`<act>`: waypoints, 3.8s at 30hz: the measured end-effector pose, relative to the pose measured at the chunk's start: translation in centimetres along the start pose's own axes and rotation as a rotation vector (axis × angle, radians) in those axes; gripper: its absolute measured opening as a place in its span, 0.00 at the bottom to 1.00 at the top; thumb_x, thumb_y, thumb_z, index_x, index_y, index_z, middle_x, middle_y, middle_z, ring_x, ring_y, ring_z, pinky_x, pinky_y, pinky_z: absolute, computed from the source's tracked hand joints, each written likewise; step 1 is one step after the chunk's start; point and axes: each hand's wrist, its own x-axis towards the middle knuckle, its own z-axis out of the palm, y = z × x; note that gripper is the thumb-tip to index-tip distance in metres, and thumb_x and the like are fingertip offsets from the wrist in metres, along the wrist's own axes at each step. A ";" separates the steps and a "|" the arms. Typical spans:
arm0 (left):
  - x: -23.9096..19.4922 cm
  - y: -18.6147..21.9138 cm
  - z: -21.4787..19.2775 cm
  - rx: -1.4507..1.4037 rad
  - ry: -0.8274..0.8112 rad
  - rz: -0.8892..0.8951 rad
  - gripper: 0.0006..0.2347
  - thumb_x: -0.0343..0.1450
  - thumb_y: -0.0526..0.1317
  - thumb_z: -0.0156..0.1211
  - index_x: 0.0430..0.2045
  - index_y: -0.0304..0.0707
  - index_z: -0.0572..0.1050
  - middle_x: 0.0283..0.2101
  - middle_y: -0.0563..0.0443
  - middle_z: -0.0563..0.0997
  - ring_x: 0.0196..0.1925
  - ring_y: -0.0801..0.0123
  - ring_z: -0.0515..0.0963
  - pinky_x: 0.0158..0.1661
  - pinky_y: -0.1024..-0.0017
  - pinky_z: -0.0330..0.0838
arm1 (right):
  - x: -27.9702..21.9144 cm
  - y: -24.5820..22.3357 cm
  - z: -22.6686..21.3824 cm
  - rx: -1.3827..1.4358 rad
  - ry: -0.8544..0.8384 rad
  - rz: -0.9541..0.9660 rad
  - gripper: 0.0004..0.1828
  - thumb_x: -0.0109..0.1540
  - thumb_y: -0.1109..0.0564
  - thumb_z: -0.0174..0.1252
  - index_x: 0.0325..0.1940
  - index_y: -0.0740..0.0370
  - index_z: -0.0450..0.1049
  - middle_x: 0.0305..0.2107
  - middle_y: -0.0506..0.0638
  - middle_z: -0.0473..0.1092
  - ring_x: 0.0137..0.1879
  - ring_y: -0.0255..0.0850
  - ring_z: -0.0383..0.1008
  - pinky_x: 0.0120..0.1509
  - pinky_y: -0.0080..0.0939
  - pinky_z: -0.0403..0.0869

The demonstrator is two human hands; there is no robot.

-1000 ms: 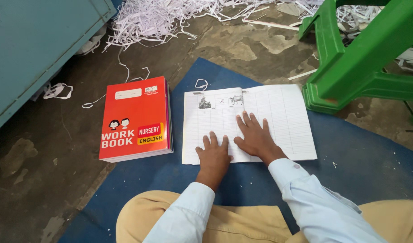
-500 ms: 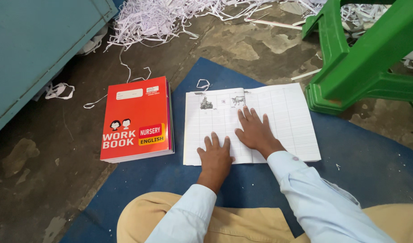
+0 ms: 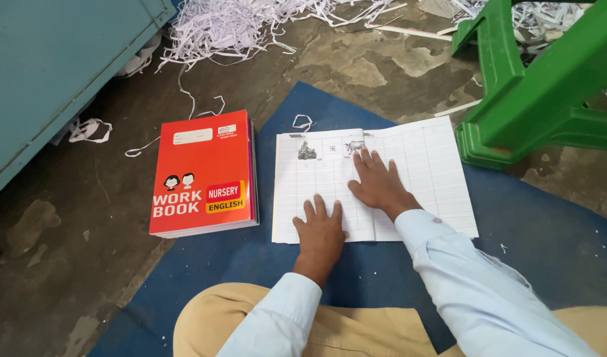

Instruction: The person sits on the floor and repeatedly presses down on the open pages of a workbook to flatten them. They turn the pages one by one and continue pressing on each new spread.

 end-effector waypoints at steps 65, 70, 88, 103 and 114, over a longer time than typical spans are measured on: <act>-0.1 0.3 -0.3 0.006 -0.021 0.011 0.32 0.66 0.49 0.68 0.66 0.43 0.64 0.71 0.25 0.55 0.72 0.30 0.53 0.57 0.27 0.56 | 1.9 -1.6 -1.6 -0.010 -0.078 0.158 0.65 0.57 0.15 0.42 0.81 0.61 0.32 0.79 0.53 0.29 0.83 0.50 0.25 0.78 0.75 0.33; -0.1 0.4 -0.5 0.005 -0.032 0.007 0.32 0.67 0.49 0.68 0.67 0.43 0.63 0.71 0.24 0.54 0.72 0.29 0.53 0.57 0.26 0.56 | 0.7 -2.1 -1.5 -0.025 -0.055 0.155 0.66 0.57 0.14 0.41 0.80 0.63 0.32 0.78 0.57 0.29 0.83 0.53 0.24 0.77 0.74 0.33; -0.1 0.2 -0.3 -0.008 -0.022 0.001 0.33 0.66 0.48 0.69 0.66 0.44 0.64 0.71 0.25 0.55 0.72 0.30 0.53 0.57 0.26 0.56 | 0.3 -2.5 1.2 -0.031 0.019 0.239 0.68 0.59 0.15 0.39 0.78 0.76 0.34 0.76 0.71 0.30 0.82 0.62 0.25 0.76 0.75 0.32; -0.1 0.3 -0.4 -0.015 -0.032 -0.007 0.32 0.67 0.48 0.69 0.66 0.45 0.63 0.71 0.27 0.55 0.73 0.31 0.53 0.58 0.27 0.56 | -1.2 -3.0 1.2 -0.040 0.000 0.256 0.69 0.59 0.15 0.40 0.77 0.78 0.35 0.75 0.75 0.30 0.82 0.65 0.25 0.77 0.74 0.36; -0.1 0.2 0.0 -0.024 -0.010 -0.006 0.33 0.66 0.49 0.69 0.67 0.45 0.62 0.71 0.27 0.55 0.73 0.32 0.53 0.57 0.26 0.55 | -2.4 -3.1 1.7 -0.061 0.029 0.257 0.68 0.59 0.15 0.40 0.77 0.77 0.36 0.75 0.75 0.32 0.82 0.65 0.26 0.77 0.73 0.36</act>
